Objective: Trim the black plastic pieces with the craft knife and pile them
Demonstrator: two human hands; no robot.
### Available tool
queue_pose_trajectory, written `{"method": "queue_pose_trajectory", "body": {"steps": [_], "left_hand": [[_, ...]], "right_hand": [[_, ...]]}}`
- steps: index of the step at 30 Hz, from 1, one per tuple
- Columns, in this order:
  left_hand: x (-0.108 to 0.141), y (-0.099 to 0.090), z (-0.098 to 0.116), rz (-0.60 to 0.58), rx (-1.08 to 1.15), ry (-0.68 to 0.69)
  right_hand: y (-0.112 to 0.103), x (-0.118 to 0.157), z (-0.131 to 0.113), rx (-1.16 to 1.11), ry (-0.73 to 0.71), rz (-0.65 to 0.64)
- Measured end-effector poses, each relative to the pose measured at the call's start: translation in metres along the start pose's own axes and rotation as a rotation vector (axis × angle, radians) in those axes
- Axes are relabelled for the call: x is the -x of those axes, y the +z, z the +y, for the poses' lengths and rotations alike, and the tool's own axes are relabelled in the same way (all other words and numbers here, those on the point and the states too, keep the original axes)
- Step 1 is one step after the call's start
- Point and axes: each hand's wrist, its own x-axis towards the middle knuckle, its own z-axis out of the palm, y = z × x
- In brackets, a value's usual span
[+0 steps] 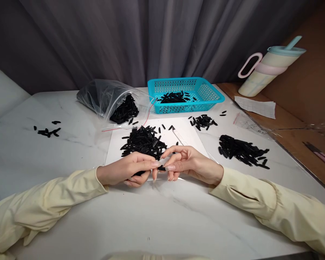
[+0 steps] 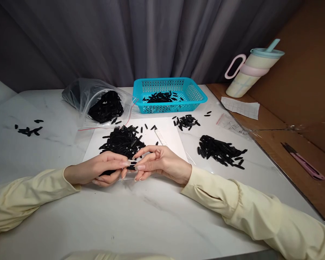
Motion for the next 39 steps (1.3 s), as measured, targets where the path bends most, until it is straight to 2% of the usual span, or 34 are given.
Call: {"method": "queue_pose_trajectory", "body": {"steps": [12, 20, 39], "left_hand": [[-0.0012, 0.0007, 0.0006, 0.013, 0.009, -0.007], [-0.0010, -0.0005, -0.0009, 0.012, 0.034, -0.001], [-0.0011, -0.0011, -0.0010, -0.012, 0.057, -0.007]], "right_hand": [[0.0016, -0.0013, -0.0006, -0.076, 0.023, 0.048], [-0.0008, -0.0017, -0.0036, -0.059, 0.108, -0.056], [-0.0015, 0.0002, -0.0028, -0.077, 0.037, -0.052]]}}
